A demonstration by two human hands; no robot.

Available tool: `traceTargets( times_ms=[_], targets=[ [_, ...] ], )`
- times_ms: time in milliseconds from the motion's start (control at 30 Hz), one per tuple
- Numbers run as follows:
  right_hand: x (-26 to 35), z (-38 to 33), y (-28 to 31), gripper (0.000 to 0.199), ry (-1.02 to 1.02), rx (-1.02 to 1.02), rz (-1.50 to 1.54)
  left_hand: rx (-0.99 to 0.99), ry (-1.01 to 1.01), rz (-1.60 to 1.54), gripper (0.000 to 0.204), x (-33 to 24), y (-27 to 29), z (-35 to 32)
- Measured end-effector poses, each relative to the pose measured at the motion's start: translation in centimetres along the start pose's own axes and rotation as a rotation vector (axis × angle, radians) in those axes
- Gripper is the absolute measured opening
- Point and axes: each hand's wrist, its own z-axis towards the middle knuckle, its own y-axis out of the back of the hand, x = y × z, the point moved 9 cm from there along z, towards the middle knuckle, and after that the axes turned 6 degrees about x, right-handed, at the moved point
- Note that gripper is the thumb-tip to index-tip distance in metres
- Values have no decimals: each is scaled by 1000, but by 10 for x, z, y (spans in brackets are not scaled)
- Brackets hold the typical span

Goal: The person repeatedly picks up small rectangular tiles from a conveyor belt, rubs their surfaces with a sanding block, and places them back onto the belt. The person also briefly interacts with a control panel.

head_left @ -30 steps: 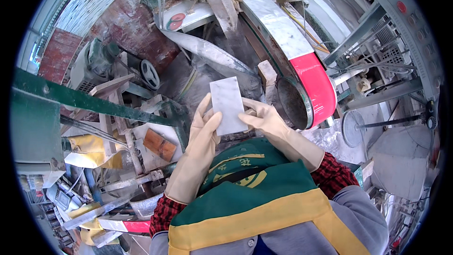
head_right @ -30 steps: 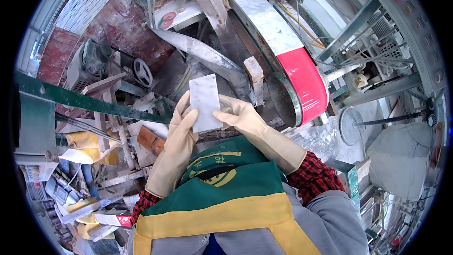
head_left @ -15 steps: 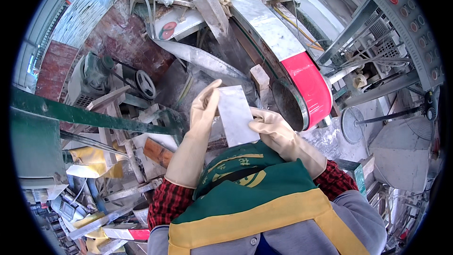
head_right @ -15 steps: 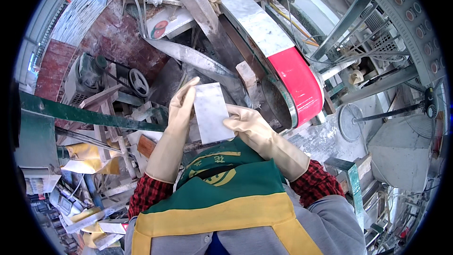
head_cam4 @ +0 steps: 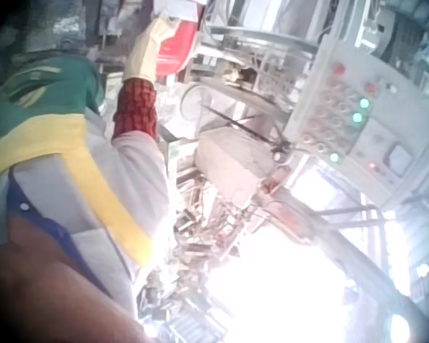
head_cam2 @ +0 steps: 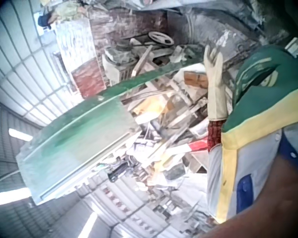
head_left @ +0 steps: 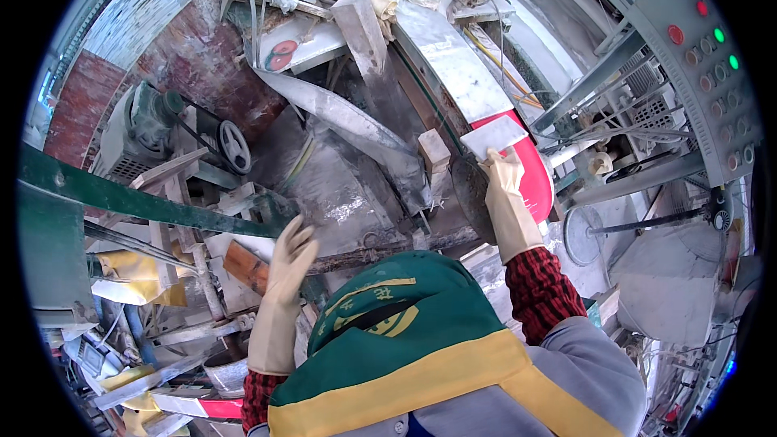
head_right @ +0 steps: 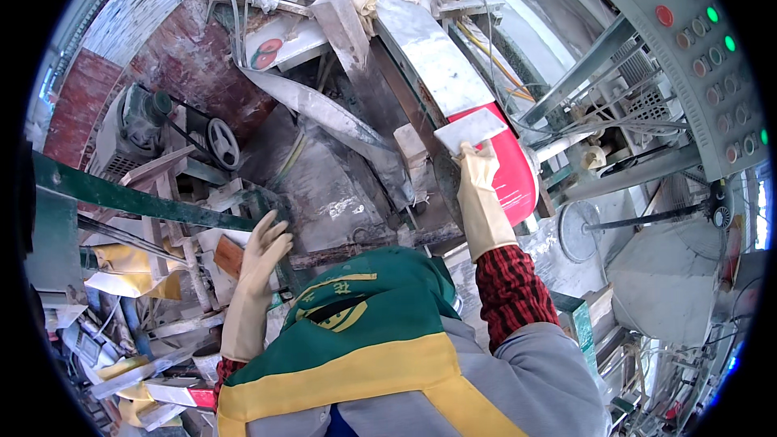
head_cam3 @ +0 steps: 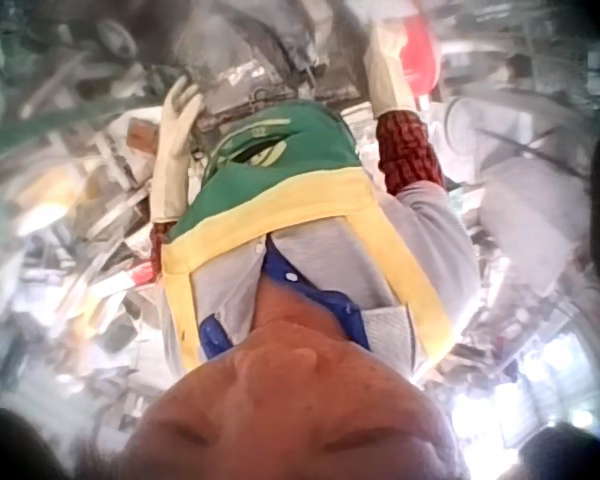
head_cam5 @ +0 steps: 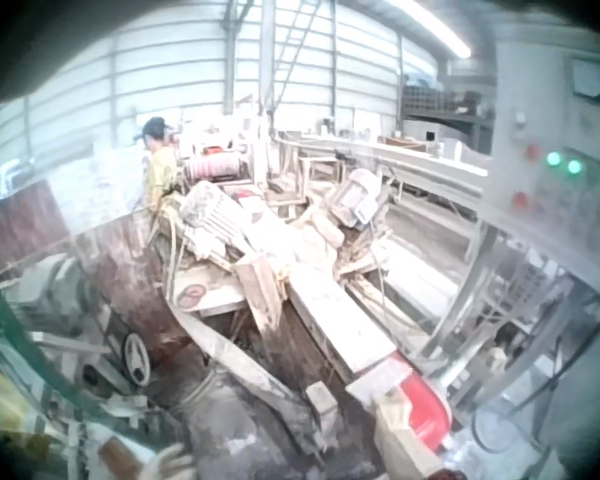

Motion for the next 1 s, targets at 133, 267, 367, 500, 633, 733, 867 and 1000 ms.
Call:
traceTargets(
  times_ms=[133,267,367,500,633,733,867,1000],
  targets=[
    [-16,46,14,36,54,-118,-114,-200,66,-143,64,24,47,-38],
    [-50,108,36,44,48,-194,-378,-282,104,-240,61,40,62,-55],
    [-41,96,19,48,-86,-34,-411,-310,117,-280,61,49,71,-64],
    [-19,71,43,55,40,-100,-159,-280,104,-277,58,52,81,-71],
    [-36,54,25,47,-76,-64,501,-371,65,-351,55,68,113,-95],
    [-42,57,22,45,-44,-47,677,-431,70,-390,51,85,141,-117],
    [-27,60,24,50,271,-187,240,-482,58,-367,43,84,164,-137],
    [29,2,-56,52,458,54,-546,-561,9,-349,47,86,193,-169]
  ],
)
